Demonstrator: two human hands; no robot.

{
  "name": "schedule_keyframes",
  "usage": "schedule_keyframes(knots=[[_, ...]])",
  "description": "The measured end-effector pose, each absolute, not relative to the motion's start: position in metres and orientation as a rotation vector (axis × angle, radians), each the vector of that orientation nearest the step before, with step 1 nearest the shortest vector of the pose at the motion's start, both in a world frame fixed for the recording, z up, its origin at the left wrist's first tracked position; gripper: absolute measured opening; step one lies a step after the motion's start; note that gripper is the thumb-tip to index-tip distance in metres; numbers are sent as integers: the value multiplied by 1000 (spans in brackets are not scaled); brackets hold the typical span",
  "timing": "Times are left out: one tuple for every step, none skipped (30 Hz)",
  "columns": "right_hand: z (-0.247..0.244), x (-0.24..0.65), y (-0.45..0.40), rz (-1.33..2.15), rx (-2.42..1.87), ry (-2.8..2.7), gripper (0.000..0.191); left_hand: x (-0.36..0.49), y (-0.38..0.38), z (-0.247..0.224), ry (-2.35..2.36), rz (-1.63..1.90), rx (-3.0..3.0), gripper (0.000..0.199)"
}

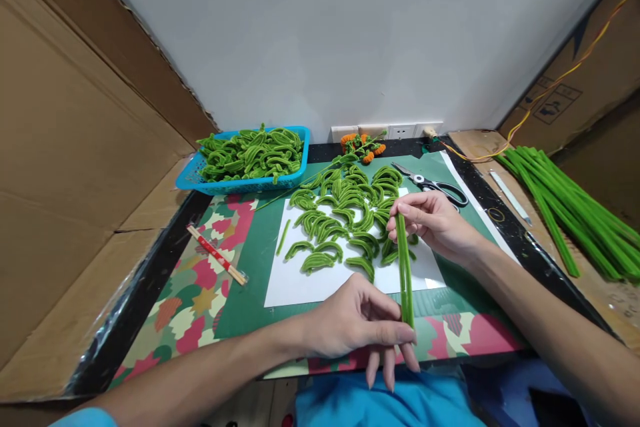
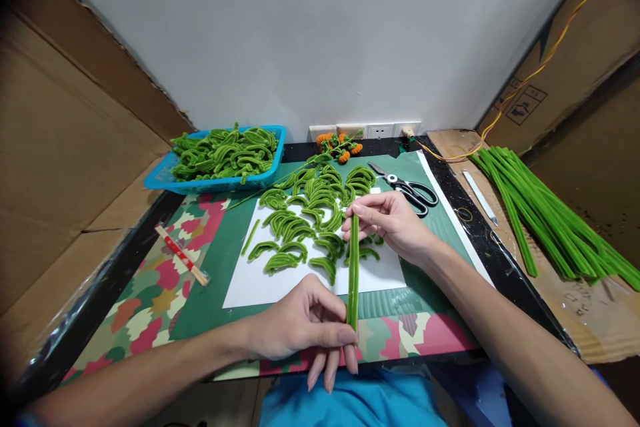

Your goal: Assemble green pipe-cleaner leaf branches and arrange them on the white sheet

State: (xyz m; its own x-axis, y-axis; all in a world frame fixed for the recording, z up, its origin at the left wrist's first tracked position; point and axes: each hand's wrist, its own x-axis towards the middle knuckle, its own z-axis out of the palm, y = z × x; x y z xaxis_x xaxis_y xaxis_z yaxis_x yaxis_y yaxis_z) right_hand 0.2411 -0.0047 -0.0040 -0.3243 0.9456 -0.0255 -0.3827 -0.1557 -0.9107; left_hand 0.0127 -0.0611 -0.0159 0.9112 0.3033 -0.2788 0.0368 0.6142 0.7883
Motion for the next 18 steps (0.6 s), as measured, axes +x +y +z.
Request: schedule_keyframes(knots=[[-4, 242, -5, 1669, -795, -1067, 30, 13, -61, -16, 425, 149, 903, 40], [-4, 242, -4, 1660, -801, -1076, 30, 13, -60, -17, 439, 143, 902, 41], [-3, 243, -4, 1650, -806, -1084, 30, 13, -60, -18, 449, 142, 898, 43], [-3, 243, -4, 1640, -811, -1092, 30, 13, -59, -18, 454, 144, 890, 44], [-3, 244, -4, 1632, -815, -1097, 30, 13, -59, -19, 453, 150, 878, 46], [-3, 244, -4, 1626, -817, -1101, 30, 13, -58, -19, 446, 156, 863, 46], [-2, 244, -3, 1624, -819, -1103, 30, 13, -58, -19, 436, 160, 848, 47], [-3, 244, -3, 1624, -820, -1103, 30, 14, -58, -18, 426, 163, 836, 48], [-3, 243, -3, 1623, -821, -1104, 30, 14, -57, -18, 418, 167, 827, 48], [-4, 242, -3, 1623, -823, -1104, 31, 14, -57, -17, 411, 173, 821, 49], [-5, 241, -3, 1621, -827, -1102, 31, 14, -57, -17, 407, 182, 817, 50], [-6, 240, -3, 1617, -832, -1099, 31, 15, -57, -16, 404, 193, 813, 51], [-7, 239, -3, 1611, -837, -1096, 31, 15, -57, -16, 404, 207, 810, 52], [-8, 238, -3, 1605, -841, -1092, 30, 15, -57, -16, 405, 221, 806, 52], [-8, 237, -4, 1600, -842, -1093, 30, 15, -57, -16, 405, 235, 801, 51], [-9, 237, -4, 1595, -840, -1097, 30, 15, -57, -16, 407, 247, 794, 51], [-10, 236, -4, 1591, -837, -1106, 30, 15, -58, -17, 409, 259, 788, 50], [-10, 236, -4, 1586, -832, -1117, 30, 15, -58, -17, 413, 267, 782, 49]])
